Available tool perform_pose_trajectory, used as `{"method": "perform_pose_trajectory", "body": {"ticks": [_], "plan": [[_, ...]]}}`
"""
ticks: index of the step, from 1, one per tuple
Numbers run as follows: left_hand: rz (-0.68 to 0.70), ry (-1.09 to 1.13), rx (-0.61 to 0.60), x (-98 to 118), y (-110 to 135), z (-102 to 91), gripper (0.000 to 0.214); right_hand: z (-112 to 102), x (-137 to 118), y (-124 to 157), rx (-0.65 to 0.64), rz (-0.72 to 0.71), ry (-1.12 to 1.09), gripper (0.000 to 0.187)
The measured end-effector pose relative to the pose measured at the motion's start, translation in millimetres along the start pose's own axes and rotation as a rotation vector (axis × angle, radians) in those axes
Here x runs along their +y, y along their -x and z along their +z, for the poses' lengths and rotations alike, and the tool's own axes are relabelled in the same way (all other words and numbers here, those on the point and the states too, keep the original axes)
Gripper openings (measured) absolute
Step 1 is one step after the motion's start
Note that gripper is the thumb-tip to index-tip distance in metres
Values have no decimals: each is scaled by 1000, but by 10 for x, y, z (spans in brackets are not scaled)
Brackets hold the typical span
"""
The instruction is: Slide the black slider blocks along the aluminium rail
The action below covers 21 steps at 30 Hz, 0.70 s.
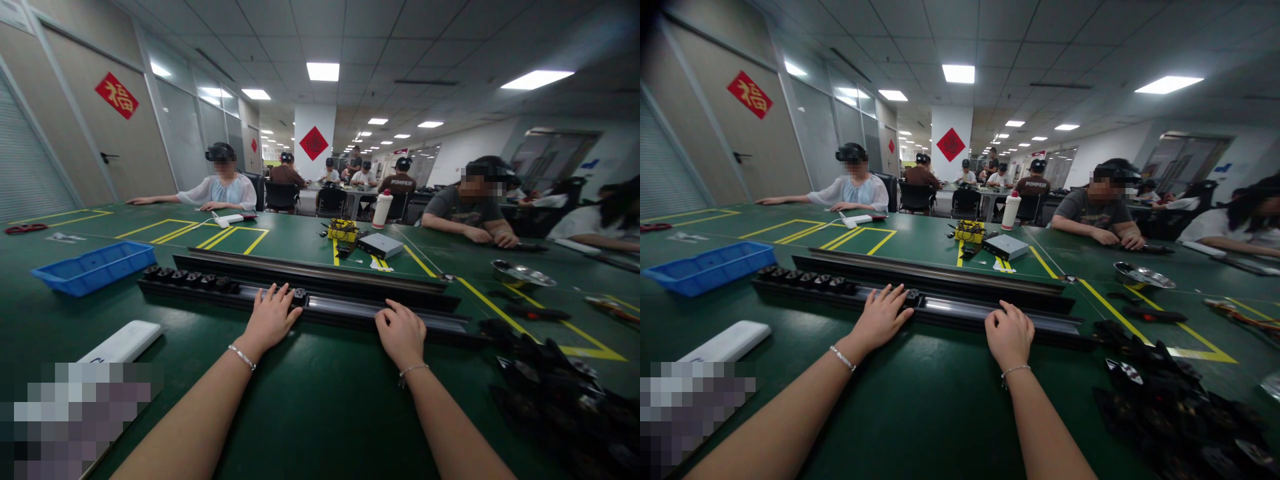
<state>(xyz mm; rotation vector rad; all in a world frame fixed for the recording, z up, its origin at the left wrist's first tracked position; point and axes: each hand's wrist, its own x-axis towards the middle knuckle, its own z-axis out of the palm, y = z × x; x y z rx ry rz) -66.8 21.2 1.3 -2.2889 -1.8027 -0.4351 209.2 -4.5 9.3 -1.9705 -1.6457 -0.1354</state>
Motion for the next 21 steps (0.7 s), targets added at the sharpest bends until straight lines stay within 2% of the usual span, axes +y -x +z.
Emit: {"method": "perform_pose_trajectory", "body": {"ticks": [10, 21], "plan": [[5, 7, 1, -10, 4, -2, 56, 7, 16, -2, -9, 2, -7, 34], [9, 2, 54, 15, 23, 21, 53, 20, 22, -2, -7, -2, -2, 34]]}}
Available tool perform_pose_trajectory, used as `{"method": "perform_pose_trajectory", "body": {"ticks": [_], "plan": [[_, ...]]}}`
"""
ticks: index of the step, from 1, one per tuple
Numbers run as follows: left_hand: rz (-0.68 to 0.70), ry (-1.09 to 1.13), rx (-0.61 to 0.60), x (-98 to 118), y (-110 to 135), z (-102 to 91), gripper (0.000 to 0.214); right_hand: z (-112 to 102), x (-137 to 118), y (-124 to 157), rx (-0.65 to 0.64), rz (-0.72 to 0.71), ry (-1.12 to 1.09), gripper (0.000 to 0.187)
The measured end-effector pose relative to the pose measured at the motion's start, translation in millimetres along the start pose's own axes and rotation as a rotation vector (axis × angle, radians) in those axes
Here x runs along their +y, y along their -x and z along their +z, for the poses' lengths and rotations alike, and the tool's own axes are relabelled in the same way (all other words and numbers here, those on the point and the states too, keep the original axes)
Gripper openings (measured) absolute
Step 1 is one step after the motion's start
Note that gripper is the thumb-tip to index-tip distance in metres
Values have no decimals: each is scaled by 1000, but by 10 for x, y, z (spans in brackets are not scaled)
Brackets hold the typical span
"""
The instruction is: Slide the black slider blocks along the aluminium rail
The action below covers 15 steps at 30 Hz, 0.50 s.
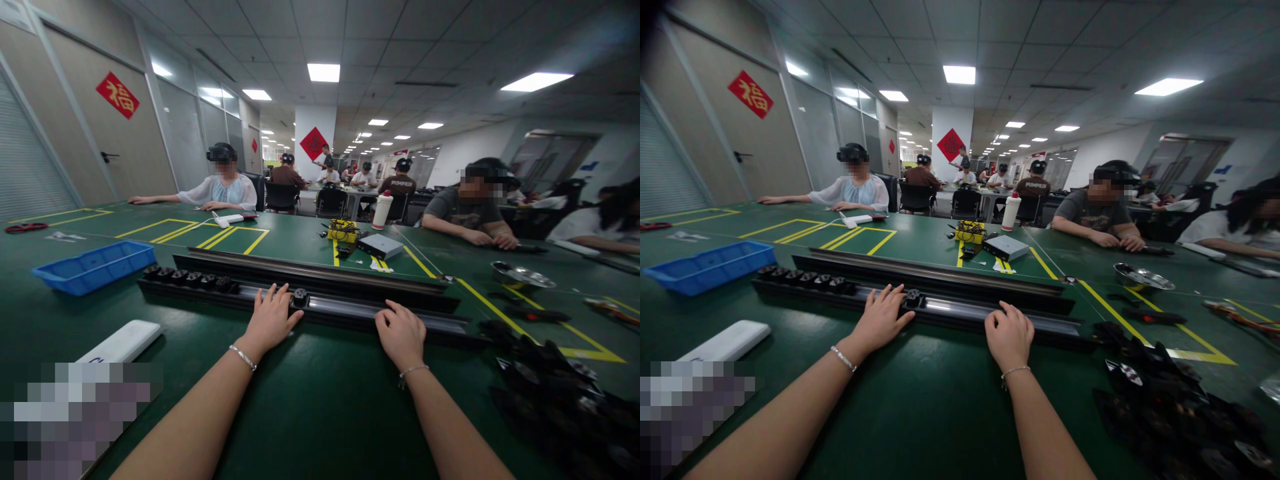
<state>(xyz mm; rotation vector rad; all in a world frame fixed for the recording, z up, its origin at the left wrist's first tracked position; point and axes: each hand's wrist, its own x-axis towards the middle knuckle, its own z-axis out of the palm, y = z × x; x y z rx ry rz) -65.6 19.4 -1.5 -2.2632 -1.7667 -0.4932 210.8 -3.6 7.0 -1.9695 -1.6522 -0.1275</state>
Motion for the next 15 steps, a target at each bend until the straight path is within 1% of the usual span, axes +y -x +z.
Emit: {"method": "perform_pose_trajectory", "body": {"ticks": [5, 15], "plan": [[12, 12, 9, -10, -3, 0, 51, -19, -17, -2, -20, 12, 9, 34], [8, 35, 14, -23, -9, 9, 50, -13, -9, 2, -8, -1, 9, 34]]}}
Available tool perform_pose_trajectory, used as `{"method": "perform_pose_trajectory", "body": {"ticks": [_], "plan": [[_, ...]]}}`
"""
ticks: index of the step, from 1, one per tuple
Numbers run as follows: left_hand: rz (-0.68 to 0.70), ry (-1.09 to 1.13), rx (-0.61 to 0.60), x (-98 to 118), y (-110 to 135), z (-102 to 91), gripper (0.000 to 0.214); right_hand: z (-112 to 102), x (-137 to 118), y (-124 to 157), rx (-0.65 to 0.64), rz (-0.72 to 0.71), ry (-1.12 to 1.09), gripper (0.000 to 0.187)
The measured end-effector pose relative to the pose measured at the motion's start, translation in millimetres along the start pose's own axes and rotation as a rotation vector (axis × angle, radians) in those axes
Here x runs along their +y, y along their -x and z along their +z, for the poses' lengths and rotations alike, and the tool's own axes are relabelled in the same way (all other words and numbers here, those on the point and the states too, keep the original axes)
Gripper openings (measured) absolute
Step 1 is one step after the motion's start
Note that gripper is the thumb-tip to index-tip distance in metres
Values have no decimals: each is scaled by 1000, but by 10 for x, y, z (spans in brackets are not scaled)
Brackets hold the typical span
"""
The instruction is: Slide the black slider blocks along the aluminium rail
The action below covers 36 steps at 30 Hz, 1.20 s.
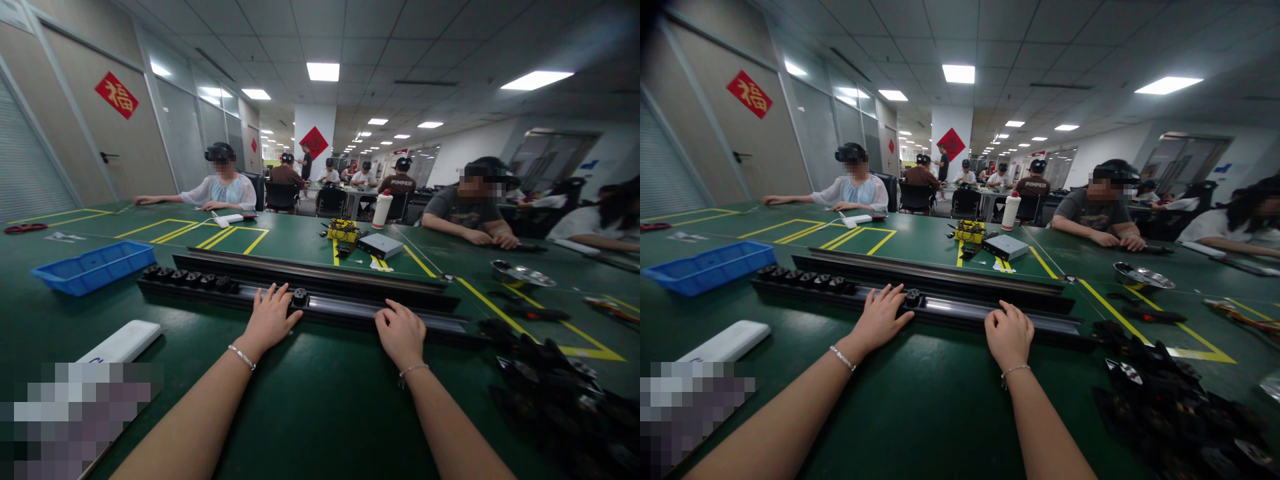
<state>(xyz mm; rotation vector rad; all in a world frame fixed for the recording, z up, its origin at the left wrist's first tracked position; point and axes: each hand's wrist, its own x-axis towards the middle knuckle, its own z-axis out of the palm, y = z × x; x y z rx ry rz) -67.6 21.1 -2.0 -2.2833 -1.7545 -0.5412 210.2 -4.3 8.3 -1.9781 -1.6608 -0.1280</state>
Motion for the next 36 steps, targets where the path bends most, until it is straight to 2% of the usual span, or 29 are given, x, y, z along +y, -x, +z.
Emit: {"method": "perform_pose_trajectory", "body": {"ticks": [23, 36], "plan": [[11, -2, -56, 27, 7, -65, 44, -23, -25, 8, -8, 16, 9, 35], [72, 67, -19, 64, 20, -46, 45, 1, -2, -1, 4, -1, 4, 34]]}}
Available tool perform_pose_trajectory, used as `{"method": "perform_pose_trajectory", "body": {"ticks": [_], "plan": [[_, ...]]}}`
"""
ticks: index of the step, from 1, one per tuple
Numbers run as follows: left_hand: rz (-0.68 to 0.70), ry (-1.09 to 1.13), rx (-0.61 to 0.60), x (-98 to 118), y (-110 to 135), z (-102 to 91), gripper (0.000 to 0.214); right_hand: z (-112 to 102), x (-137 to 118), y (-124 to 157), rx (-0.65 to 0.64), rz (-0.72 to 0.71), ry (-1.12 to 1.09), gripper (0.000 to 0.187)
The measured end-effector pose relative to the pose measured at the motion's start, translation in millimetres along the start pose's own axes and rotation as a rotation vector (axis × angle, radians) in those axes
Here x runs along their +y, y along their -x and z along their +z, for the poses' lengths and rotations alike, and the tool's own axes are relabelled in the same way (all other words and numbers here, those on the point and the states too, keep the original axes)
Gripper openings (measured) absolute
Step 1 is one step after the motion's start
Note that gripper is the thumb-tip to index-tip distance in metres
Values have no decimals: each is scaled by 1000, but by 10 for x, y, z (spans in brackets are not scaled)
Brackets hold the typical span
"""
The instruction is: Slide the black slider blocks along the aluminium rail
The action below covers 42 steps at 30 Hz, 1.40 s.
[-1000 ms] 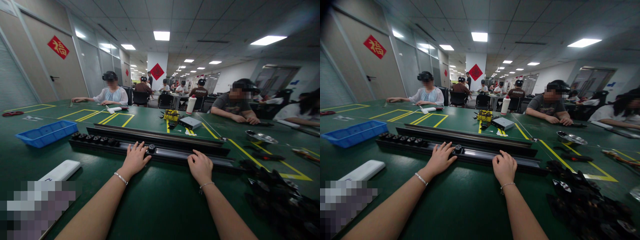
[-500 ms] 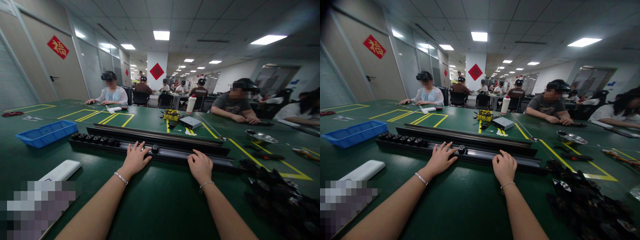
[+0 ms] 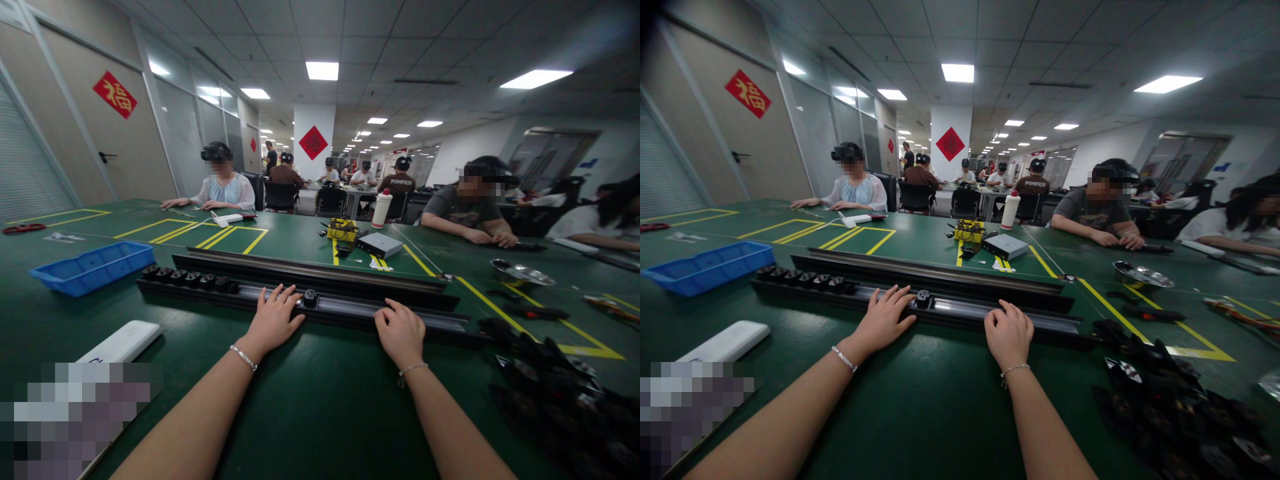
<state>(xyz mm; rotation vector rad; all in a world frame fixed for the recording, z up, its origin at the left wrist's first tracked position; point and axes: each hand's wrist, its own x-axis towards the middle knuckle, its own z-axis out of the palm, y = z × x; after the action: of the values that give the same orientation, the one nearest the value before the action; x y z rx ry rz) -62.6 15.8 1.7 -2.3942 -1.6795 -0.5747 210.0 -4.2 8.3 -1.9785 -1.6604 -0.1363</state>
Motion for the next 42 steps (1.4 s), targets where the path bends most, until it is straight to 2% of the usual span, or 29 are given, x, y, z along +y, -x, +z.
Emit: {"method": "perform_pose_trajectory", "body": {"ticks": [10, 19, 26, 34, 42], "plan": [[90, 58, -30, 40, 2, -24, 46, 20, 13, -3, 1, 3, 2, 35], [90, 53, -41, 42, 1, -25, 47, 1, 2, -2, -3, 0, 3, 34], [136, 79, -34, 139, 16, -18, 51, 8, 8, -7, -25, 2, 3, 36], [168, 95, -62, 200, 18, -20, 54, 21, 7, -2, 7, -9, 15, 34], [189, 122, -58, 209, 23, -49, 49, 18, 14, -8, -9, -3, 6, 36]]}}
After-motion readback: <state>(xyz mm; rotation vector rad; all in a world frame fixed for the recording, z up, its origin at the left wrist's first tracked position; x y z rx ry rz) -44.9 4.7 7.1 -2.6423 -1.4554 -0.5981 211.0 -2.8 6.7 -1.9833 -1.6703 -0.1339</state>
